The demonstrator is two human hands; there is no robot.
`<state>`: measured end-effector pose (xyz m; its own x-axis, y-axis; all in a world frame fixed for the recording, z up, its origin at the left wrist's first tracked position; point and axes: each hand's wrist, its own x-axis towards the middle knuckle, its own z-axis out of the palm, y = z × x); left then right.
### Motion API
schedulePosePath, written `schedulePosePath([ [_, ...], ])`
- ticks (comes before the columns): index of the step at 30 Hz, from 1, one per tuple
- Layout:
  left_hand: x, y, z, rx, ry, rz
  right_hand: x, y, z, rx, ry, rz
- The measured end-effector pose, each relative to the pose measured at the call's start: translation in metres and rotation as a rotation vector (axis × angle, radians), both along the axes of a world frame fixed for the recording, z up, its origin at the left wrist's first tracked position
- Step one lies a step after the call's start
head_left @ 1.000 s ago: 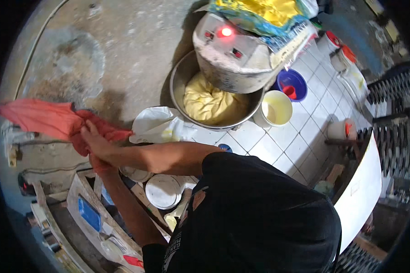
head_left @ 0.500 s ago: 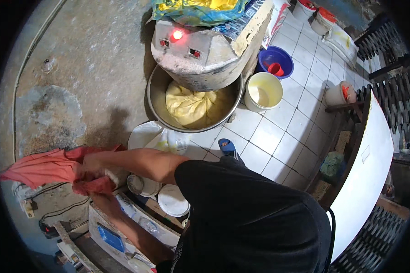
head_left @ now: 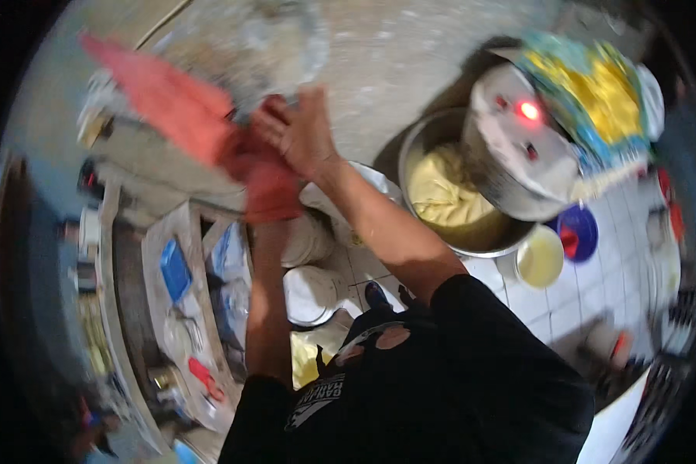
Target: The person scoops flour into a bucket, adds water, and then pours a packet of ingredients into a small bowl on a scale before combining ingredients in a large mixing bowl by hand.
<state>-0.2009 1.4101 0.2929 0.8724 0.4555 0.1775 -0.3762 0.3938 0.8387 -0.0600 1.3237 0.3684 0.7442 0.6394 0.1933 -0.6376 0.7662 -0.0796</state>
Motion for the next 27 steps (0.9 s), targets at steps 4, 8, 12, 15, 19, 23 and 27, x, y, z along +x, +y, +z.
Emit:
schedulePosePath([
  [4, 0.04, -0.034, 0.056, 0.021, 0.047, 0.376, -0.038, 0.046, -0.017, -0.096, -0.102, 0.129],
  [8, 0.022, 0.006, 0.047, 0.039, -0.102, 0.251, -0.061, 0.062, -0.004, -0.571, -0.379, 0.016],
  [12, 0.024, 0.01, 0.061, -0.249, 0.003, 0.353, -0.072, 0.055, 0.009, -1.171, -0.83, -0.18],
  [15, 0.015, 0.052, 0.049, -0.027, -0.01, 0.437, -0.084, 0.05, 0.016, -1.159, -1.043, -0.163],
  [19, 0.013, 0.089, -0.024, -0.173, -0.003, -0.047, -0.027, 0.055, -0.018, -1.101, -0.87, 0.037],
  [23, 0.034, 0.024, -0.006, 0.217, 0.342, 0.218, -0.055, 0.068, -0.039, -0.499, -0.325, 0.044],
  [27, 0.008, 0.118, -0.04, 1.215, 0.481, 0.728, -0.118, 0.108, -0.034, -0.662, -0.433, 0.07],
])
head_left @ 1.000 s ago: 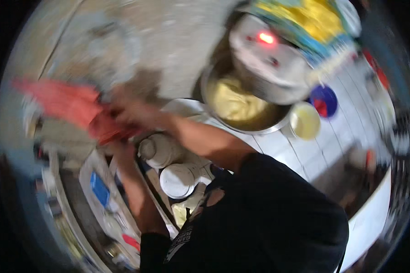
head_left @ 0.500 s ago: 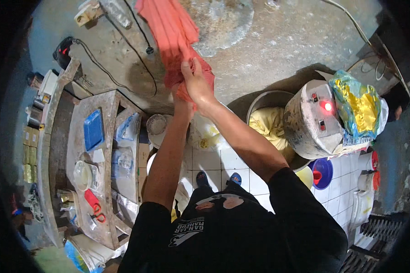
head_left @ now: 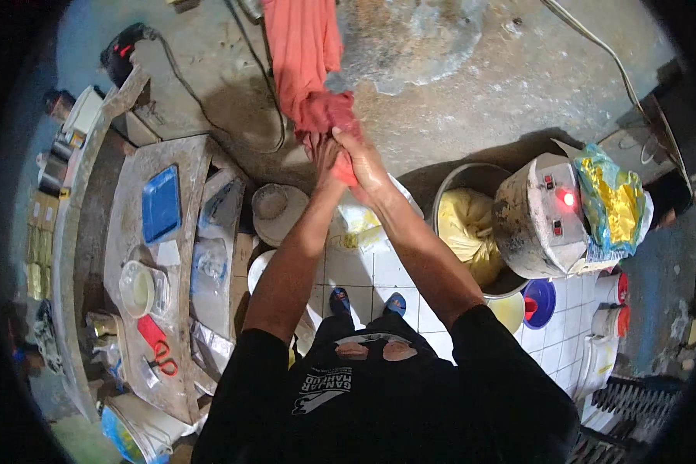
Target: The person scoops flour into a bucket, adds water, and then pours a packet of ingredients into a small bowl on a scale before combining ingredients in a large mixing bowl by hand.
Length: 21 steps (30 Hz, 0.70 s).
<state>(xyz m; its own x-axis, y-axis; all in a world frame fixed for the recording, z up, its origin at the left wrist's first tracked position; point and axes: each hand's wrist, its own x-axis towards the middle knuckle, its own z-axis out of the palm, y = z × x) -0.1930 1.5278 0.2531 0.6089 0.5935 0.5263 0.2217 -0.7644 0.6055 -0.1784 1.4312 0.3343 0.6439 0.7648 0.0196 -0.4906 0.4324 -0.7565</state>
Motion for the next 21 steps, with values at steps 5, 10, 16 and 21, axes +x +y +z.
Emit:
schedulePosePath([
  [5, -0.01, -0.046, 0.058, 0.164, 0.273, -0.073, 0.072, 0.002, -0.022, -0.134, -0.057, -0.115],
  [10, -0.042, -0.046, 0.063, 0.363, 0.171, -0.071, 0.1, 0.011, -0.041, -0.589, -0.22, 0.13],
  [16, -0.074, -0.078, -0.002, 0.593, 0.208, -0.133, 0.103, 0.003, -0.076, -0.282, -0.077, 0.506],
  [21, -0.219, -0.156, 0.012, -0.054, 0.256, 0.028, 0.107, -0.112, -0.103, -0.999, -1.294, 0.576],
])
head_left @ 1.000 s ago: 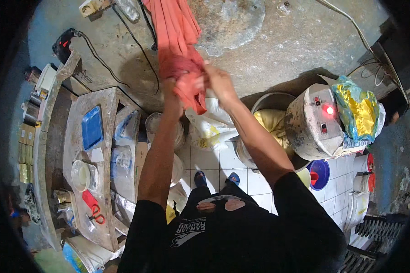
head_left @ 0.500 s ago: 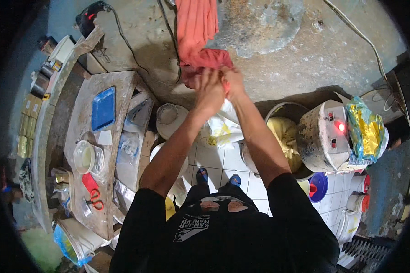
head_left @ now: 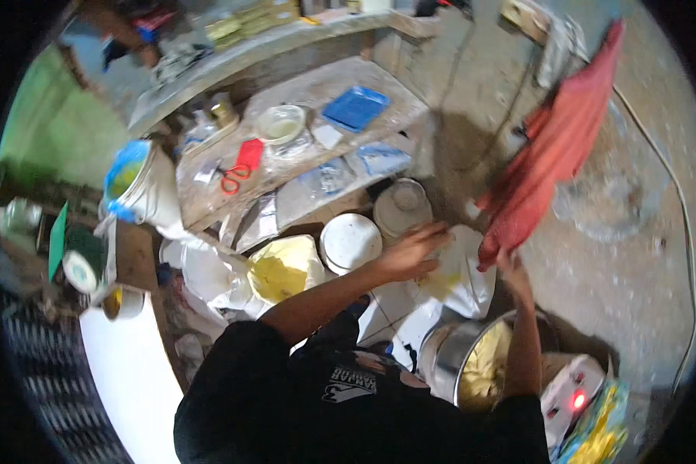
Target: The person scoops flour into a bucket, adds water, and then pours a packet of ingredients into a small bowl on a scale before combining ingredients in a large mixing bowl by hand.
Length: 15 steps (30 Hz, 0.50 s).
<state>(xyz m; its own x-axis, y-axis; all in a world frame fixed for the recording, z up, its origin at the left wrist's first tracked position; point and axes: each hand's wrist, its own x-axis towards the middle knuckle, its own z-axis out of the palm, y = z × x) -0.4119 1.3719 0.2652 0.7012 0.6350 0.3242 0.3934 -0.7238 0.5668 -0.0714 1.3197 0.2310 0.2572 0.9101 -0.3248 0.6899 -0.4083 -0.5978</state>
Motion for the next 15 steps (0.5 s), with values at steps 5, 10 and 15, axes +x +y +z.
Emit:
schedulePosePath([
  [5, -0.108, -0.023, -0.039, -0.266, -0.208, 0.342, 0.168, -0.105, -0.184, 0.189, -0.612, 0.847],
  [10, -0.299, -0.165, -0.142, -0.515, -0.21, 0.834, -0.122, -0.124, -0.079, -0.106, -0.161, 0.904],
  [15, -0.327, -0.132, -0.139, -0.598, -0.667, 0.902, -0.149, -0.052, -0.149, -0.113, -0.157, 0.7],
])
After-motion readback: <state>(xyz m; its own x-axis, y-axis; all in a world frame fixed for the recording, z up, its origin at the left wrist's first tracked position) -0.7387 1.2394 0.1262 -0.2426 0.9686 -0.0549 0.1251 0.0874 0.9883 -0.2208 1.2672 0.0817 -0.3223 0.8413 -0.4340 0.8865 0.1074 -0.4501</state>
